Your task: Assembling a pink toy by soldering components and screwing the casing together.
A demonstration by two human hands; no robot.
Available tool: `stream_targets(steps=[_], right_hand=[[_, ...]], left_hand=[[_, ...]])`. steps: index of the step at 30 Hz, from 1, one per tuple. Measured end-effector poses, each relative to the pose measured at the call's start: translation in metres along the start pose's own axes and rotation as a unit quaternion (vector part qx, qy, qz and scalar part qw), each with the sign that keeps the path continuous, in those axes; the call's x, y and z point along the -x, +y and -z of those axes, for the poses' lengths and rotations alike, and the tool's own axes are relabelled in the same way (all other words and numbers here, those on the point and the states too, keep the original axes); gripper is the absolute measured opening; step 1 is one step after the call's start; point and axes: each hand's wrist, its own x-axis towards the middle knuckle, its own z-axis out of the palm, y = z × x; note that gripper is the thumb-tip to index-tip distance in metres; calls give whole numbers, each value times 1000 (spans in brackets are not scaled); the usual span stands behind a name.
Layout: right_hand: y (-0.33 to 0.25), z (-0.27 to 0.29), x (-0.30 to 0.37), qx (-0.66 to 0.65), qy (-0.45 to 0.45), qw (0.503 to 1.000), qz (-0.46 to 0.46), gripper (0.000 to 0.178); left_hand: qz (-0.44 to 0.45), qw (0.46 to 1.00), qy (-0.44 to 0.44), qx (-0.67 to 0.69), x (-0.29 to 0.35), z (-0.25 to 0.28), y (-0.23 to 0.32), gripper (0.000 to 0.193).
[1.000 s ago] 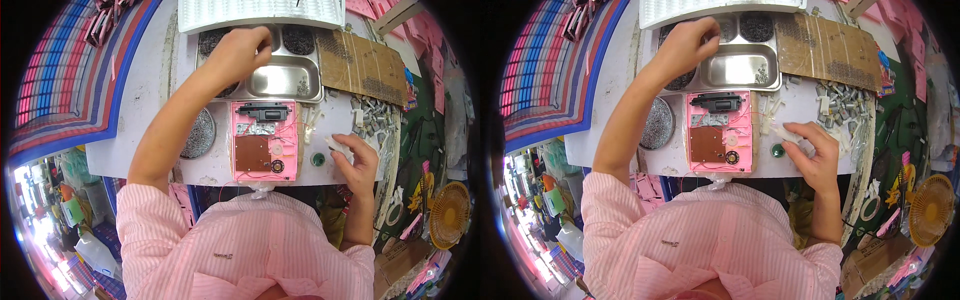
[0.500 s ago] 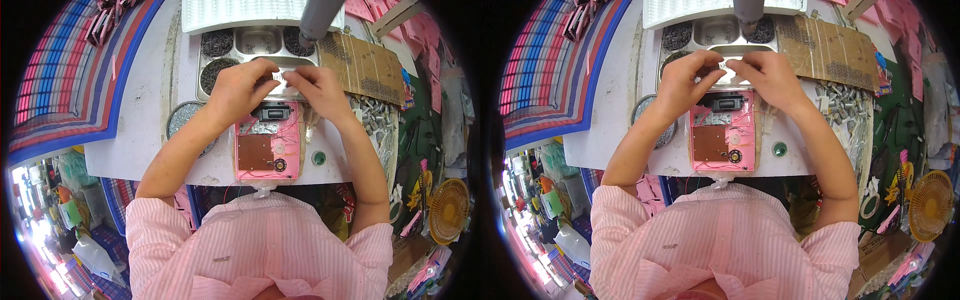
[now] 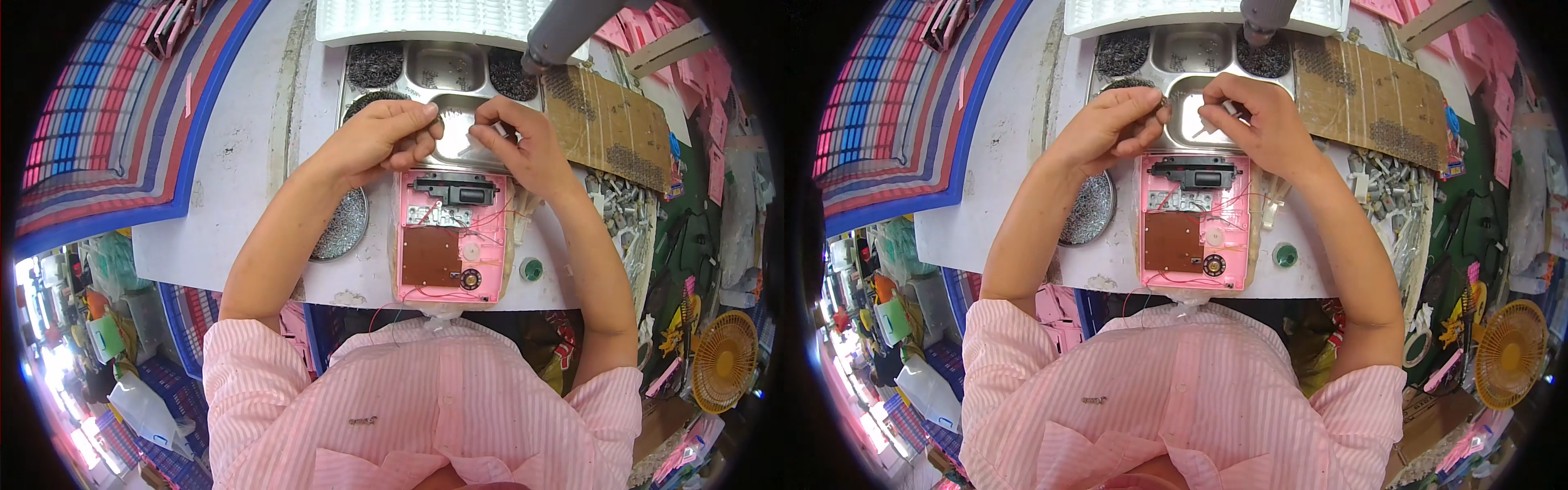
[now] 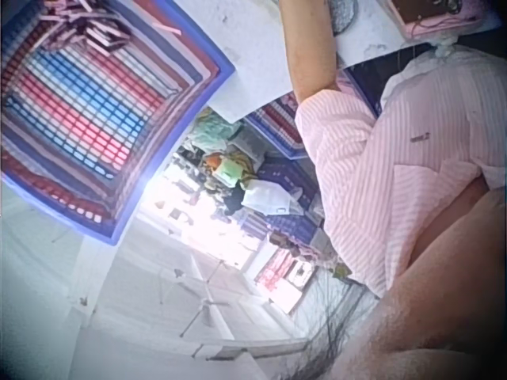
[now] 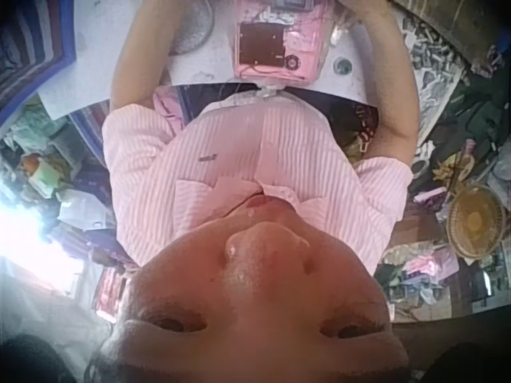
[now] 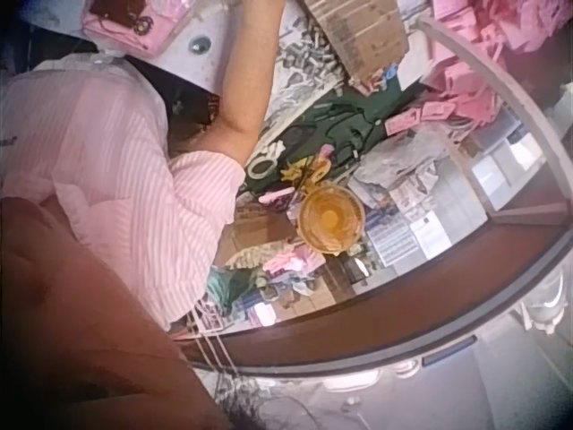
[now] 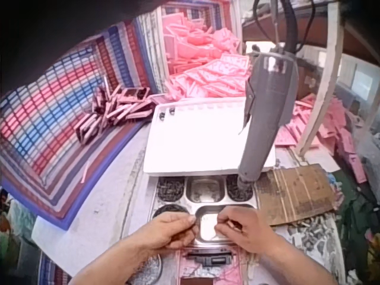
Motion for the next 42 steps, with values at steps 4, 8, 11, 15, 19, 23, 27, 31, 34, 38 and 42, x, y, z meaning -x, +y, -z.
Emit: stream_targets(steps=[4, 8, 11, 15, 19, 23, 27, 31, 34, 38, 42], right_hand=[[0, 5, -10, -62, -50, 988, -132, 29], [-10, 4, -23, -138, -115, 962, -206, 34], [-8, -7, -21, -125, -83, 986, -64, 34], [-4, -5, -19, 92, -53, 992, 72, 20], [-3, -6, -20, 223, 4, 951, 213, 15], [-9, -5, -16, 268, 53, 924, 268, 12], [-13, -2, -10, 142, 27, 982, 124, 16], [-18, 9, -15, -253, -84, 937, -227, 31], [-18, 8, -16, -277, -148, 914, -259, 37], [-16, -6, -17, -184, -97, 965, -161, 33], [-8, -7, -17, 5, -60, 996, 59, 22]], left_hand=[[-178, 928, 126, -301, -3, -14, -10, 23], [-277, 864, 114, -404, -1, -17, -13, 21], [-87, 988, 48, -115, 1, -13, -5, 27], [86, 988, -11, 125, 1, -9, 2, 30], [148, 960, -87, 222, -3, 6, -5, 26], [159, 946, -133, 248, -3, 6, -5, 26], [99, 972, -86, 194, 0, -10, -1, 31], [-64, 996, 10, -61, 3, -21, -7, 34], [-128, 975, 21, -182, 4, -22, -9, 33], [-73, 991, -17, -112, 6, -17, -8, 35], [127, 973, -121, 152, 7, -1, 5, 36]])
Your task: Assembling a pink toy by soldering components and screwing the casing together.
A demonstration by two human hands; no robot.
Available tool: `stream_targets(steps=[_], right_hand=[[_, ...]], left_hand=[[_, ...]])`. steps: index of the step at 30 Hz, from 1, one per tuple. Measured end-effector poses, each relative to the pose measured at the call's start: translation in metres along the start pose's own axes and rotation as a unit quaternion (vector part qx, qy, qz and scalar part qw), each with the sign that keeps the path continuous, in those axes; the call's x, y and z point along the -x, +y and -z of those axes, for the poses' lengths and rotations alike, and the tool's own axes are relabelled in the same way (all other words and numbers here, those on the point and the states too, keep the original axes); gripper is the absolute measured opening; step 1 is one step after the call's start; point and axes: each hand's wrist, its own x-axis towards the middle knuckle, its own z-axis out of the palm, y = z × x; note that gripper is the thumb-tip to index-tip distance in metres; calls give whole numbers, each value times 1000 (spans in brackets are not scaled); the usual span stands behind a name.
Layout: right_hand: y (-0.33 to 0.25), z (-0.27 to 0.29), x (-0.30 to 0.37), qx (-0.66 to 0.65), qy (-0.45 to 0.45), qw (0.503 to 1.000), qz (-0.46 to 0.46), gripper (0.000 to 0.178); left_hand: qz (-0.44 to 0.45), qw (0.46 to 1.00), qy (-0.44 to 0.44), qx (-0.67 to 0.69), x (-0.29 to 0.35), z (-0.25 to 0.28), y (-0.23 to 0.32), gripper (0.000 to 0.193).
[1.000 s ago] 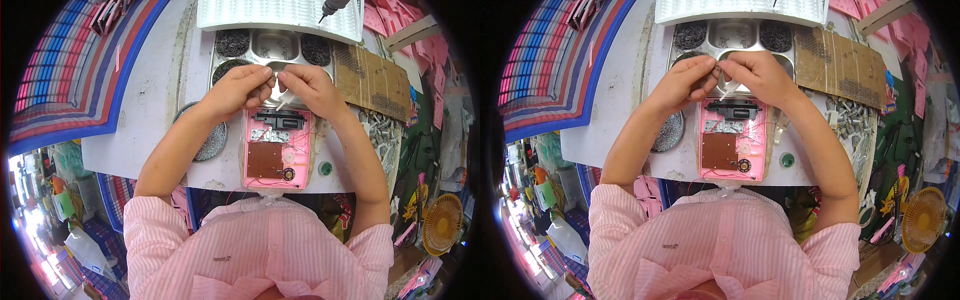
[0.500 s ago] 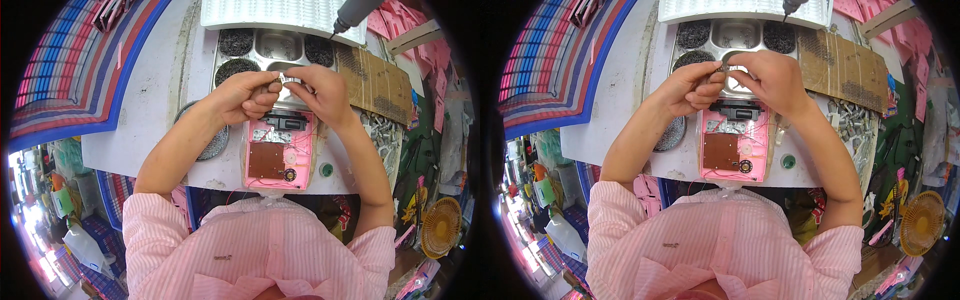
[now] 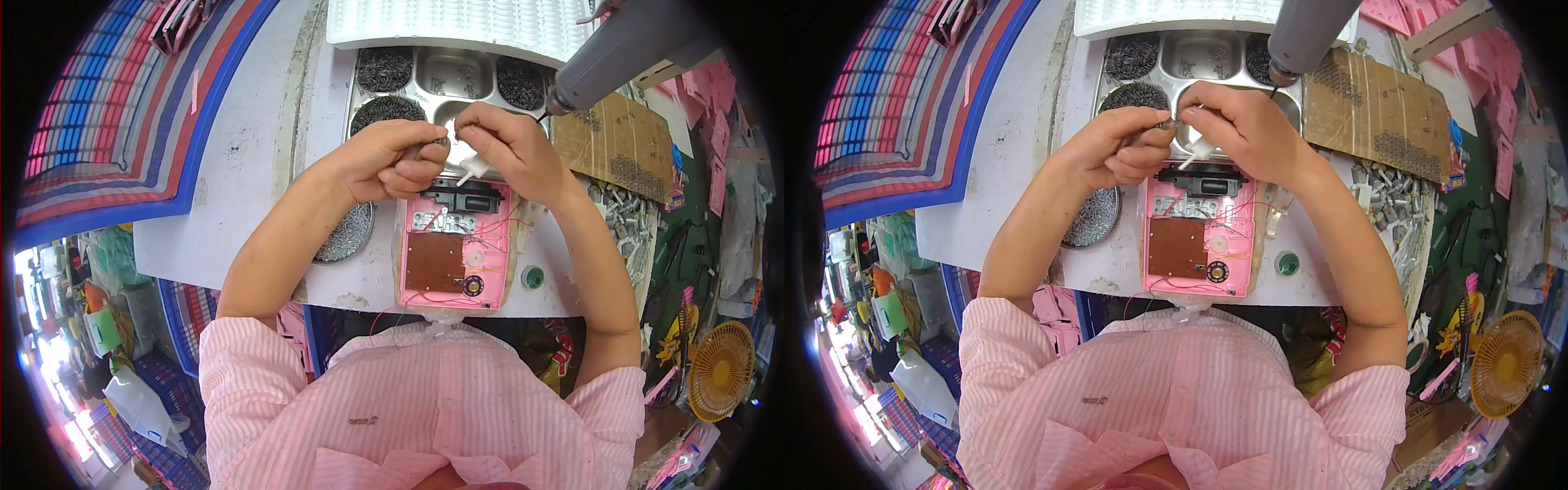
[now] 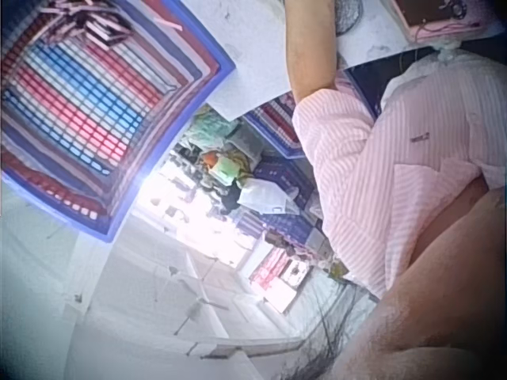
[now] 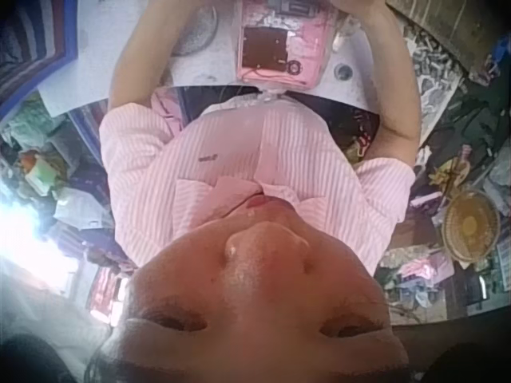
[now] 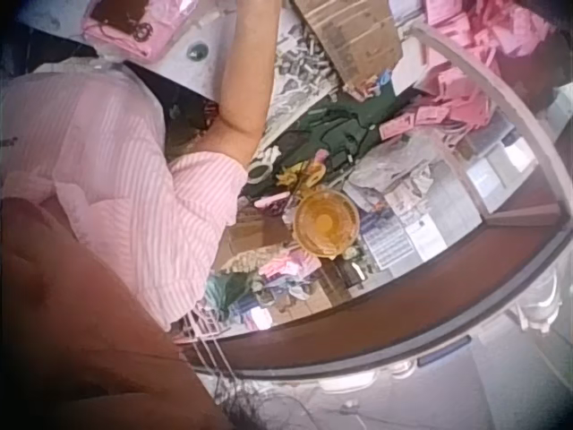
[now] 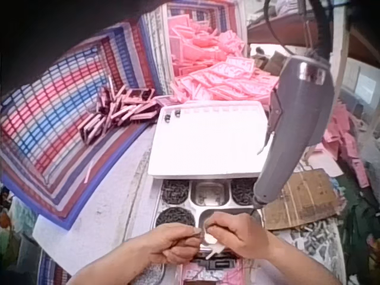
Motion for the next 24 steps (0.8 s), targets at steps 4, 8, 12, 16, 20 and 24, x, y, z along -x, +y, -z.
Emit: stream_targets(steps=[4, 8, 12, 16, 20, 24], right_hand=[[1, 7, 3, 148, 22, 989, -8, 22], [-9, 12, 2, -64, -59, 979, -183, 27], [-14, -2, -1, -142, -5, 975, -169, 39], [-15, 0, 4, -2, 28, 999, -40, 20], [-9, -3, 4, 200, 69, 973, 96, 15], [-15, -4, 6, 150, 56, 987, 18, 18]], left_hand=[[-8, 998, -44, 48, -1, 11, -5, 34], [-150, 967, 98, -180, -10, -6, -18, 37], [-189, 945, 126, -236, -13, -6, -21, 39], [-22, 997, 63, 27, -4, -11, -8, 43], [7, 996, 44, 78, -1, -8, -12, 42], [-47, 996, 69, 41, -1, -4, -18, 39]])
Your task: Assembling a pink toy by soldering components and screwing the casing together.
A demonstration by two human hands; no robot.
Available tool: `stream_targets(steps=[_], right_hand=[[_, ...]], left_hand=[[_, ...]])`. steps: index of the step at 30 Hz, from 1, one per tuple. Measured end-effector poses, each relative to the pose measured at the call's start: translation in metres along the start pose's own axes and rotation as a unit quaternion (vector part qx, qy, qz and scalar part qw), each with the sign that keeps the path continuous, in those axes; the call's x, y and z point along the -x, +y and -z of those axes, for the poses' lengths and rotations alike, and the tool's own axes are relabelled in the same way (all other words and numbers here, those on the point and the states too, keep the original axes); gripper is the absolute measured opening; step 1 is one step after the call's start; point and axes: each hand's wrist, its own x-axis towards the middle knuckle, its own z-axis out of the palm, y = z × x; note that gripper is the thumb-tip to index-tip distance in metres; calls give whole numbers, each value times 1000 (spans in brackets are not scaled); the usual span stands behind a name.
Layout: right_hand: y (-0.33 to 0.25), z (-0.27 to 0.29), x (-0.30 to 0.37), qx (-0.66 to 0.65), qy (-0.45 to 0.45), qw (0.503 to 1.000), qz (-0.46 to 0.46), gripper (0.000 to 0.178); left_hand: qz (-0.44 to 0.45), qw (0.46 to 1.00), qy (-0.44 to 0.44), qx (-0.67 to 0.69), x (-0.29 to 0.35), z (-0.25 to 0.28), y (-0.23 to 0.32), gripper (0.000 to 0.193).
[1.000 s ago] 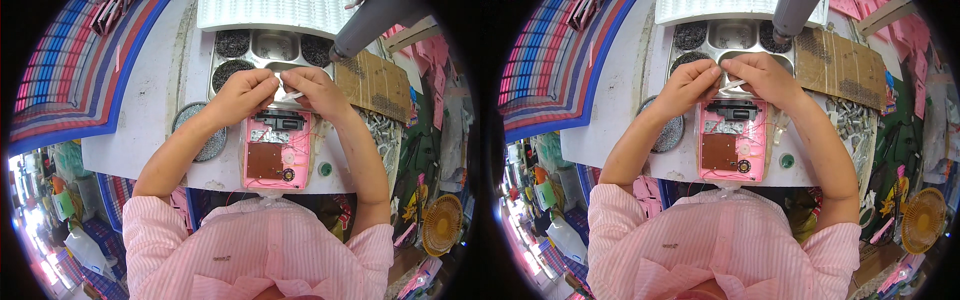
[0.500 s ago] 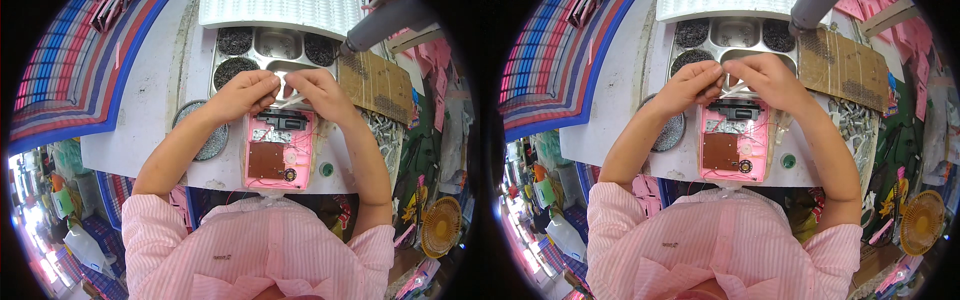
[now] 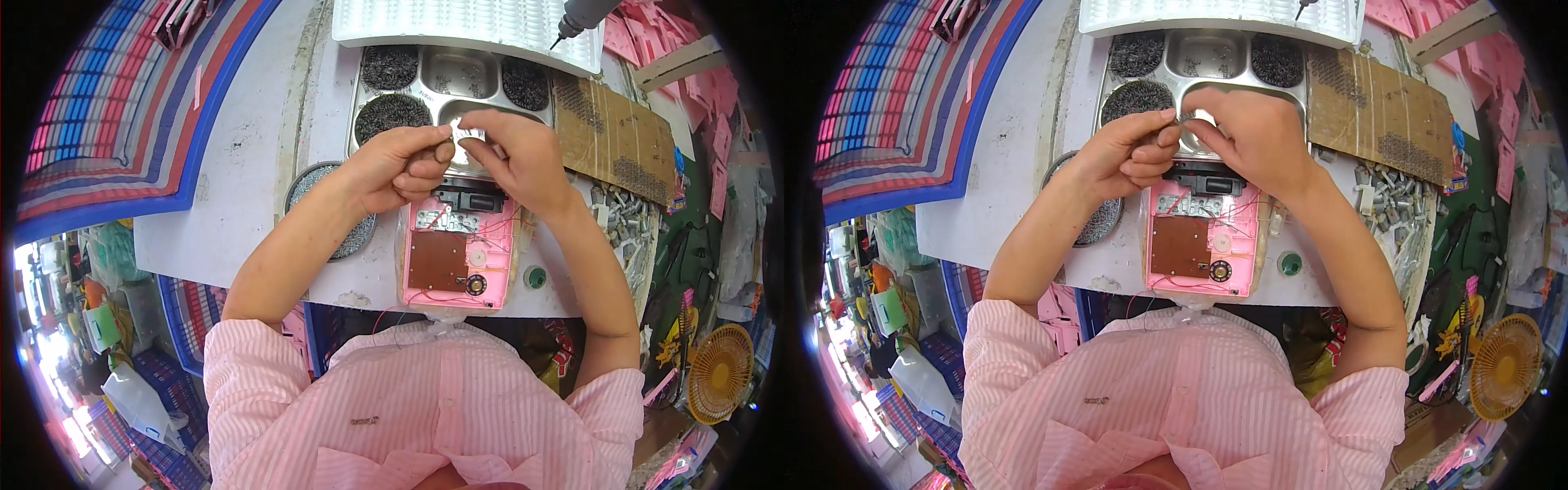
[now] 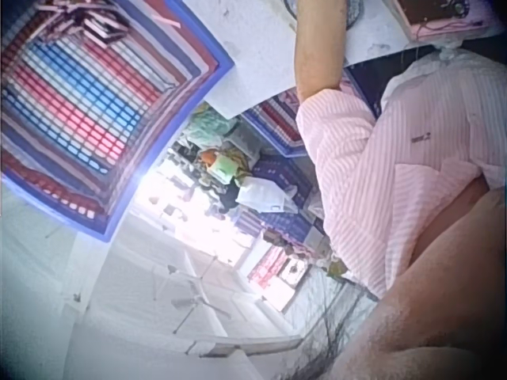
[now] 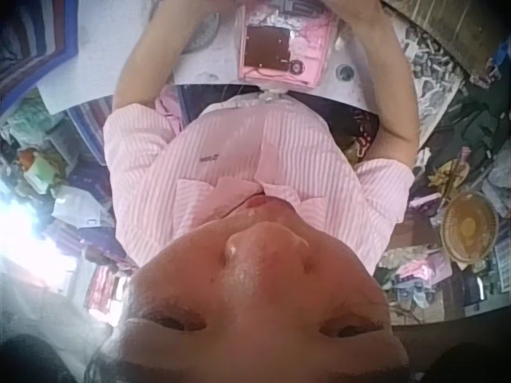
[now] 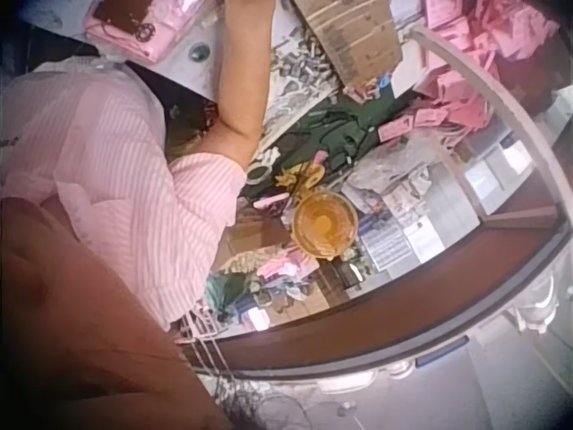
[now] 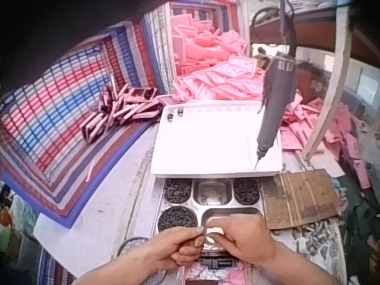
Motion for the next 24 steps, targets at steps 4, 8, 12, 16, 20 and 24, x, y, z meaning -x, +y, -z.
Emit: stream_targets(steps=[4, 8, 12, 16, 20, 24], right_hand=[[7, 7, -7, -349, -106, 891, -270, 32], [8, -1, -8, -316, -160, 910, -217, 41], [5, 6, -11, -197, -118, 971, -73, 22], [0, 3, -9, -75, -69, 995, 24, 11], [-5, -6, -4, -150, -24, 988, 34, 16], [-14, 1, 2, -180, -62, 981, -24, 19]], left_hand=[[-188, 930, 93, -303, 0, -6, -15, 36], [-250, 883, 102, -383, -3, -10, -20, 35], [-36, 997, -45, -53, 5, -2, 3, 38], [4, 980, -158, 123, -2, 14, -13, 37], [-5, 958, -229, 172, 0, 14, -22, 39], [-30, 989, -137, 53, 10, 9, -24, 41]])
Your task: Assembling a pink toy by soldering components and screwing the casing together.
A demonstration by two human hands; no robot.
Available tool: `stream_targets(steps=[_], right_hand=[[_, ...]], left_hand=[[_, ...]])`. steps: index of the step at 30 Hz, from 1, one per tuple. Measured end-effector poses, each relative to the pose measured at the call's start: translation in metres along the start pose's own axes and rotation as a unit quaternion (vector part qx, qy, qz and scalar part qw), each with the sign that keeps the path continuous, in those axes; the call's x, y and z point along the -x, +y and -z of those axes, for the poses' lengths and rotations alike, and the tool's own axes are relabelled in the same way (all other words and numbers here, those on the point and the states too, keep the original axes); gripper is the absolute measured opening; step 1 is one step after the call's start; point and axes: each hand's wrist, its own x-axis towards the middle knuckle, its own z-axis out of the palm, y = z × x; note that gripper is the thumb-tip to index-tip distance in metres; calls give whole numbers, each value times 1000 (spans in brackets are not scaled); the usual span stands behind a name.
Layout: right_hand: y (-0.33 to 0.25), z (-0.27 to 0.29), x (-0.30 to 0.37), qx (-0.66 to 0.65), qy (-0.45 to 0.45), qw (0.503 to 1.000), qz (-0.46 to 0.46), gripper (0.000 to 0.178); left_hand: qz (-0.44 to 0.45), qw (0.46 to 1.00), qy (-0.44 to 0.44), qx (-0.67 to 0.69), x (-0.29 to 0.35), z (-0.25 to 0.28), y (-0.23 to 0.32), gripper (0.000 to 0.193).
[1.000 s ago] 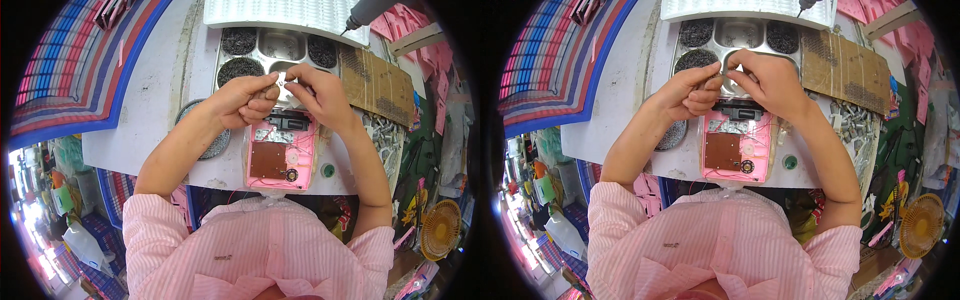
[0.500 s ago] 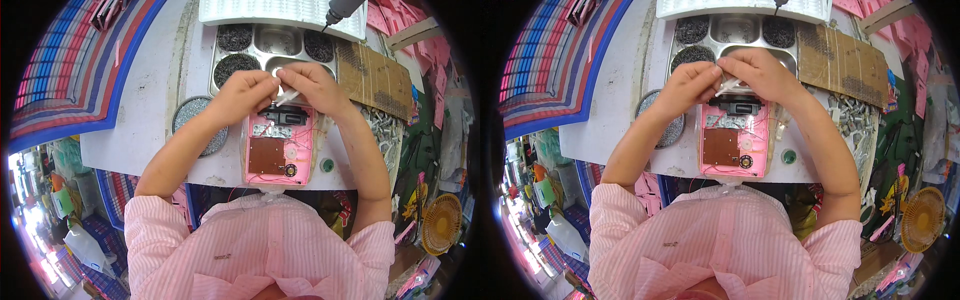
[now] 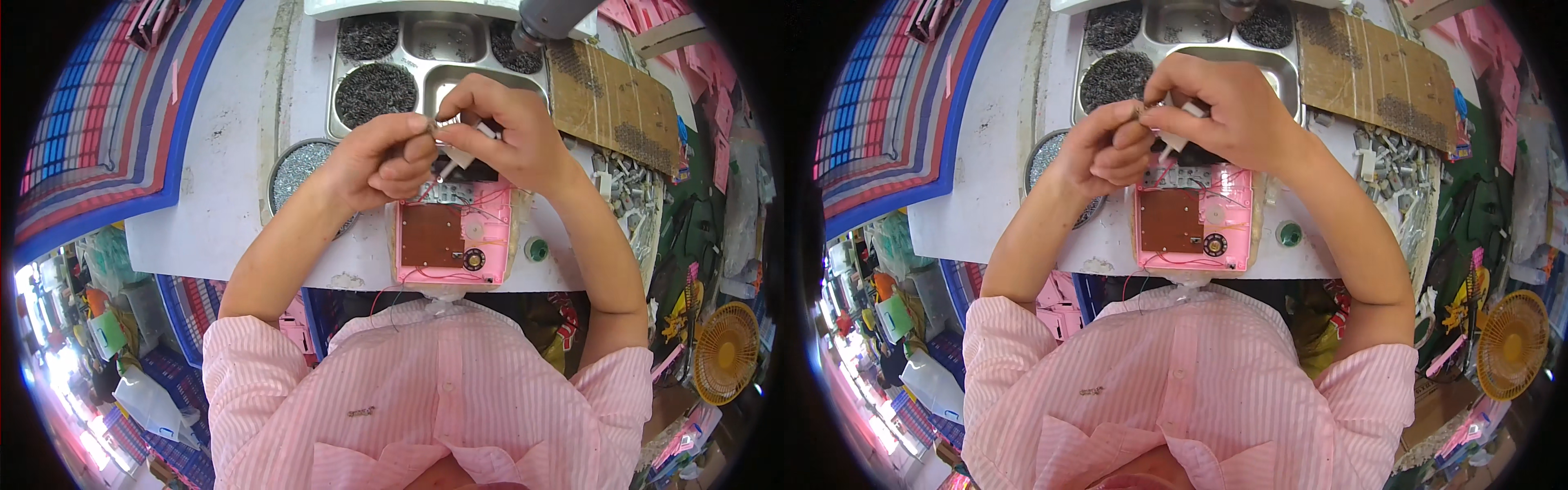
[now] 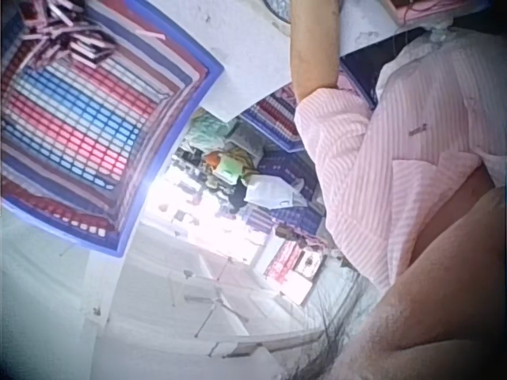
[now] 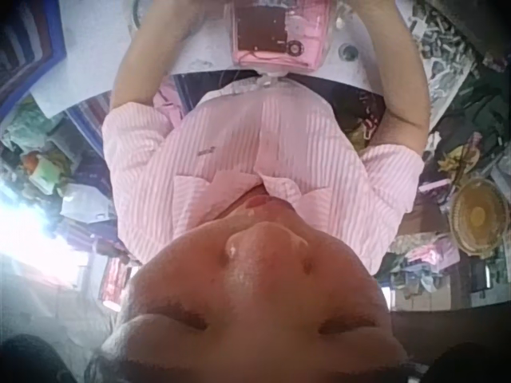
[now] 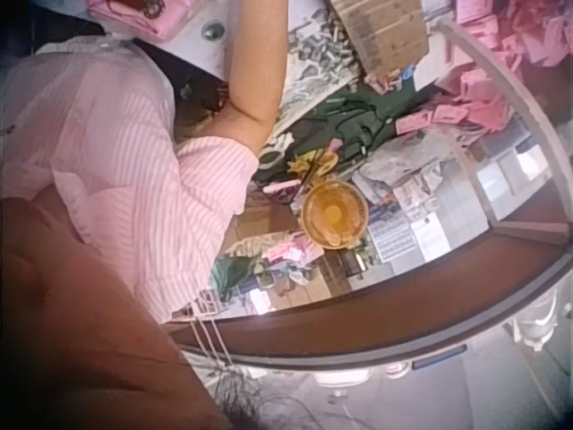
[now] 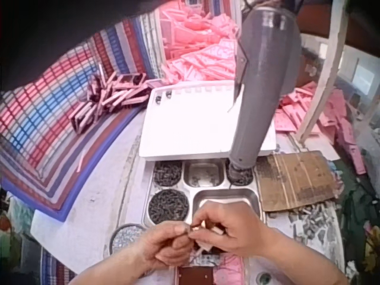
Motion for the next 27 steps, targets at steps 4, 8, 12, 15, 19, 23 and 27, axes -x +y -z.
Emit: stream_targets(steps=[4, 8, 12, 15, 19, 23, 27], right_hand=[[5, 13, 1, -168, -117, 963, -173, 30], [5, 5, -1, -217, -145, 937, -231, 34], [9, 10, -1, -258, -142, 932, -212, 31], [14, 8, -1, -188, -87, 974, -93, 25], [-1, 7, -5, 17, -53, 998, 30, 12], [-3, 6, 0, 138, -2, 980, 146, 21], [6, 8, -1, 174, 19, 982, 76, 17]], left_hand=[[-153, 880, 177, -413, 3, -20, -6, 28], [-188, 773, 150, -587, 3, -23, -3, 23], [-87, 936, 121, -320, 2, -22, -2, 31], [2, 999, -11, 35, 0, -7, 1, 35], [-5, 983, -75, 165, 0, 4, -13, 35], [-4, 980, -91, 174, 3, -6, -18, 36], [-64, 995, 57, -46, 7, -13, -13, 34]])
